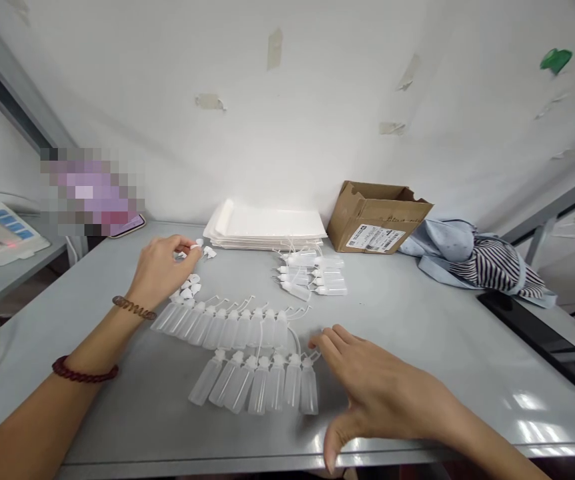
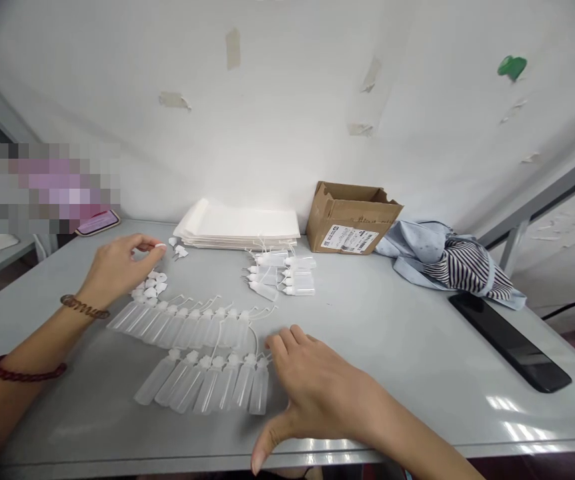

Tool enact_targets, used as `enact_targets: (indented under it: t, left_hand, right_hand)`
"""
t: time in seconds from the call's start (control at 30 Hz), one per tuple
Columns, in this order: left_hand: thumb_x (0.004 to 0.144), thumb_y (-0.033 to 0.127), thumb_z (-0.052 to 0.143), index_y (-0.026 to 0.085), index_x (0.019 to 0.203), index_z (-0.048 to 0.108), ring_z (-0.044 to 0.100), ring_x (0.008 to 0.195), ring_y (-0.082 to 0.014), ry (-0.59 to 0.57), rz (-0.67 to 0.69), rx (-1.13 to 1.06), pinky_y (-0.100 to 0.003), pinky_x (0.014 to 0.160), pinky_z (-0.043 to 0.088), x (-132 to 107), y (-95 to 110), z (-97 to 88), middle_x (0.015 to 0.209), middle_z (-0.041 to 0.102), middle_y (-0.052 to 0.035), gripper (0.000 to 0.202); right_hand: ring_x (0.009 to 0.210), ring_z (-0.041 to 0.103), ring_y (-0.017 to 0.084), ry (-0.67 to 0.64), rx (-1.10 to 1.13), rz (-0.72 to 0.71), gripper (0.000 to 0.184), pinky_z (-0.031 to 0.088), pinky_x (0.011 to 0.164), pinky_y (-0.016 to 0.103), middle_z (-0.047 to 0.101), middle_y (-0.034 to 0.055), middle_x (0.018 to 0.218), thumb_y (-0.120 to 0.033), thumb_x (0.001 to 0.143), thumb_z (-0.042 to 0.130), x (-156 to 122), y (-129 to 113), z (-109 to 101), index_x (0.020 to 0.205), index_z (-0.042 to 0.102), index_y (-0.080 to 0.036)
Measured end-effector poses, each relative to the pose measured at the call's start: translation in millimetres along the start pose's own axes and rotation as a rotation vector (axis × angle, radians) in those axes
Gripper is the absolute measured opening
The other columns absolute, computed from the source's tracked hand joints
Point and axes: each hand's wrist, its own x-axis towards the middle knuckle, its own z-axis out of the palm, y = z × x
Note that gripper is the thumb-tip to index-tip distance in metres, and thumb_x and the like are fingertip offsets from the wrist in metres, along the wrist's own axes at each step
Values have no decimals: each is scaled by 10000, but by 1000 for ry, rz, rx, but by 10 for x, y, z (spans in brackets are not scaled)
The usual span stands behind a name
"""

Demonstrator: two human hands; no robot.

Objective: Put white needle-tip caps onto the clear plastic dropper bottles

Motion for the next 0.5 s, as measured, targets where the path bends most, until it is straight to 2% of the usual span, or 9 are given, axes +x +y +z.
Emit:
enact_targets:
  t: [0.1, 0.17, 0.37, 0.5]
  left_hand:
    - [824, 349, 454, 136, 954, 630, 540, 924, -245, 1, 6, -4, -326, 852, 400, 1, -1, 4, 918, 665, -73, 305]
    - [828, 352, 448, 127, 961, 631, 538, 924, -247, 3, 4, -7, -333, 850, 399, 5, -12, 7, 924, 661, -81, 319]
    - [821, 354, 455, 135, 923, 641, 550, 875, -230, 13, -20, -12, -318, 823, 409, 24, -48, 25, 899, 661, -68, 305]
    - [820, 347, 452, 142, 921, 639, 544, 875, -222, 16, -23, -14, -317, 836, 407, 24, -56, 35, 890, 660, -56, 296]
  right_hand:
    - [751, 530, 247, 55, -122, 45, 529, 493, 621, 400, 549, 86, 826, -643, 744, 566, 13, -64, 46, 856, 520, -128]
    - [747, 538, 249, 86, -164, 64, 473, 498, 610, 403, 554, 91, 818, -602, 800, 526, 16, -97, 54, 839, 519, -131]
    - [757, 570, 275, 53, -187, -16, 576, 516, 579, 396, 574, 109, 846, -659, 682, 616, -20, -146, 125, 890, 550, -126]
    - [773, 573, 281, 6, -228, 41, 410, 522, 574, 399, 572, 121, 874, -498, 756, 656, -9, -172, 187, 878, 561, -119]
